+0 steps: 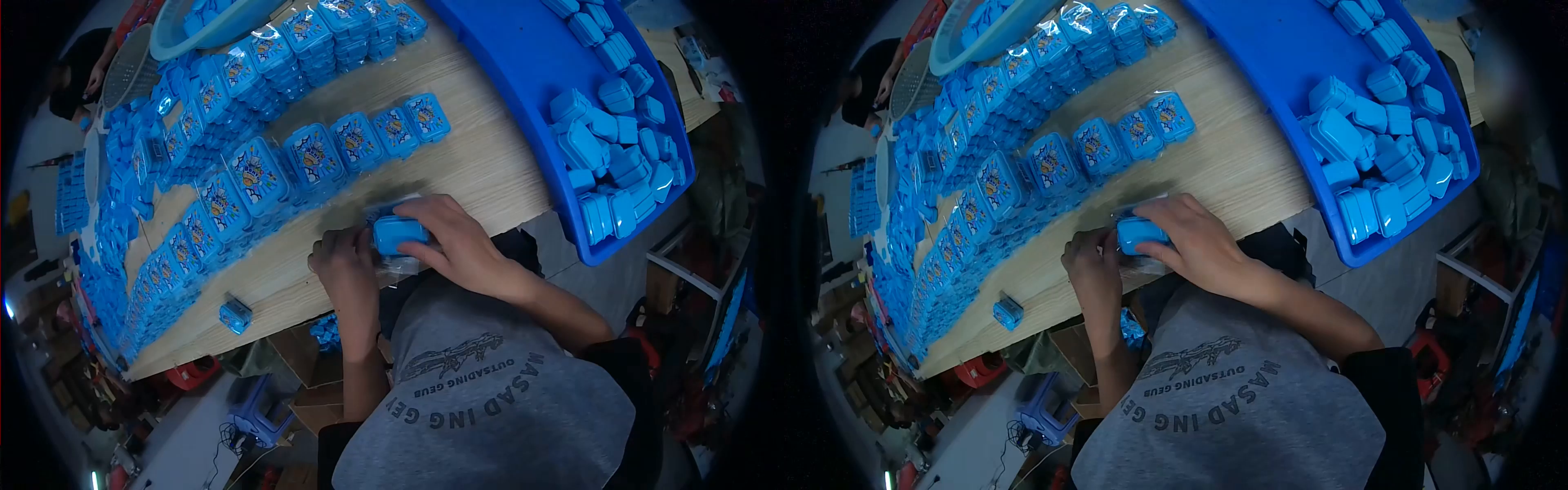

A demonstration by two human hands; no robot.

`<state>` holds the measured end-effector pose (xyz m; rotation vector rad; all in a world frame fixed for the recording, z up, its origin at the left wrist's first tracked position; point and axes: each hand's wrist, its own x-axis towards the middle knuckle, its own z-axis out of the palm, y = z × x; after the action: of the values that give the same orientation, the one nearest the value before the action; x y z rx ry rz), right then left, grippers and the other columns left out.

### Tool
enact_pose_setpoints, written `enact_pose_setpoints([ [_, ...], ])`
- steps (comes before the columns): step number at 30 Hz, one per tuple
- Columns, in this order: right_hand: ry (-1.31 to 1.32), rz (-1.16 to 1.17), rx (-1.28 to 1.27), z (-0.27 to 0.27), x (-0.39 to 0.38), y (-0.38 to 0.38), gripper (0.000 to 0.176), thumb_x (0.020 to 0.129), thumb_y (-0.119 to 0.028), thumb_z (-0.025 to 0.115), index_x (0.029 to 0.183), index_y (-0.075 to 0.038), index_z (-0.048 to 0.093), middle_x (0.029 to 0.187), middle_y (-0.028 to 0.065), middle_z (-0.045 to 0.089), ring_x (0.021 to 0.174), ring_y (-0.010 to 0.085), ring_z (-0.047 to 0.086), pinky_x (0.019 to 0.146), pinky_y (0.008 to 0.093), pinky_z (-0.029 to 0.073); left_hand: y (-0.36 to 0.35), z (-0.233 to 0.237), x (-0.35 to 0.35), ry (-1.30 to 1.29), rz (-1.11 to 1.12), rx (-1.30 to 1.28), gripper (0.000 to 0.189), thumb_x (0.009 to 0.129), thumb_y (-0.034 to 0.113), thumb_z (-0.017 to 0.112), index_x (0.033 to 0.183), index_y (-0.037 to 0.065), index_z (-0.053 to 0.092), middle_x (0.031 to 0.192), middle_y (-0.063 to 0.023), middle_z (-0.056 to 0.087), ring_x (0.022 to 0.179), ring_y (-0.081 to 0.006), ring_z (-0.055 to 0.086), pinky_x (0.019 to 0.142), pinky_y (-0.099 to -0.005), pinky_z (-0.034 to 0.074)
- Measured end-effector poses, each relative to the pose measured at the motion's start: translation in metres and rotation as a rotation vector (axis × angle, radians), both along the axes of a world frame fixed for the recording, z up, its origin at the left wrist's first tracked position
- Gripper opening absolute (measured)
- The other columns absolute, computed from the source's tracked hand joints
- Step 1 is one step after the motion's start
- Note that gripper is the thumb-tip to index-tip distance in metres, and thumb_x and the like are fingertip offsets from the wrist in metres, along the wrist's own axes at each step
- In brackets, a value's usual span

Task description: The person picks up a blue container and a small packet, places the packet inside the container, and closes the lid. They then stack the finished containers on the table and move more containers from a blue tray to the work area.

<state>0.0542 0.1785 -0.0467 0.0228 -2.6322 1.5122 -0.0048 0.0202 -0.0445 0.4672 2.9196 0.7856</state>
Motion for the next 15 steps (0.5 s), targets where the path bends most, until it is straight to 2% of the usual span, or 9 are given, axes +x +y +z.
enact_pose_setpoints([
  [3, 0.083, 0.077, 0.179, 0.002, 0.006, 0.004, 0.045, 0.072, -0.013, 0.068, 0.114, -0.009, 0.051, 0.118, 0.0146, 0.047, 0.103, 0.0336, 0.047, 0.085, 0.0369, 0.042, -0.002, -0.002, -0.006, -0.358, 0.129, 0.185, 0.012, 0.081, 0.011, 0.058, 0.087, 0.000, 0.061, 0.077, -0.0145, 0.060, 0.066, -0.0260, 0.056, 0.065, -0.0352, 0.043],
  [5, 0.052, 0.067, 0.129, -0.002, 0.004, 0.005, 0.046, 0.071, -0.010, 0.068, 0.115, -0.009, 0.052, 0.118, 0.0150, 0.047, 0.103, 0.0340, 0.047, 0.086, 0.0375, 0.041, 0.001, 0.006, -0.010, -0.503, 0.190, 0.269, 0.014, 0.083, 0.010, 0.057, 0.089, -0.001, 0.059, 0.076, -0.0142, 0.061, 0.064, -0.0231, 0.059, 0.061, -0.0318, 0.045],
  [8, 0.034, 0.052, 0.050, -0.006, 0.003, 0.005, 0.048, 0.071, -0.007, 0.067, 0.116, -0.008, 0.049, 0.117, 0.0146, 0.047, 0.104, 0.0322, 0.048, 0.087, 0.0374, 0.041, -0.009, -0.001, -0.014, -0.757, 0.136, 0.499, 0.013, 0.085, 0.010, 0.055, 0.091, -0.001, 0.057, 0.077, -0.0107, 0.063, 0.069, -0.0160, 0.060, 0.063, -0.0269, 0.045],
  [9, 0.033, 0.048, 0.023, -0.006, 0.003, 0.006, 0.049, 0.071, -0.006, 0.067, 0.117, -0.008, 0.048, 0.116, 0.0142, 0.048, 0.105, 0.0312, 0.049, 0.087, 0.0373, 0.041, -0.012, 0.000, -0.016, -0.772, 0.131, 0.544, 0.013, 0.085, 0.010, 0.055, 0.091, -0.001, 0.057, 0.078, -0.0092, 0.062, 0.070, -0.0143, 0.059, 0.064, -0.0257, 0.044],
  [11, -0.049, -0.132, -0.299, -0.004, 0.004, 0.011, 0.049, 0.072, -0.005, 0.067, 0.117, -0.007, 0.048, 0.116, 0.0130, 0.048, 0.105, 0.0268, 0.049, 0.088, 0.0348, 0.041, -0.020, 0.002, -0.019, -0.801, 0.114, 0.635, 0.012, 0.086, 0.009, 0.054, 0.092, -0.001, 0.055, 0.079, -0.0061, 0.061, 0.071, -0.0110, 0.057, 0.066, -0.0233, 0.043],
  [13, -0.087, -0.276, -0.594, 0.002, 0.005, 0.023, 0.052, 0.072, -0.005, 0.068, 0.119, -0.005, 0.046, 0.114, 0.0105, 0.050, 0.105, 0.0195, 0.050, 0.090, 0.0307, 0.040, -0.031, 0.008, -0.020, -0.820, 0.146, 0.949, 0.011, 0.086, 0.009, 0.054, 0.093, 0.000, 0.054, 0.083, -0.0055, 0.059, 0.076, -0.0099, 0.054, 0.072, -0.0217, 0.041],
  [15, -0.043, -0.222, -0.596, 0.018, 0.010, 0.030, 0.054, 0.071, -0.005, 0.068, 0.120, -0.004, 0.046, 0.112, 0.0100, 0.051, 0.104, 0.0189, 0.051, 0.090, 0.0303, 0.040, -0.037, 0.018, -0.018, -0.896, 0.180, 1.263, 0.014, 0.085, 0.007, 0.053, 0.097, 0.000, 0.051, 0.091, -0.0051, 0.054, 0.088, -0.0090, 0.048, 0.083, -0.0209, 0.035],
])
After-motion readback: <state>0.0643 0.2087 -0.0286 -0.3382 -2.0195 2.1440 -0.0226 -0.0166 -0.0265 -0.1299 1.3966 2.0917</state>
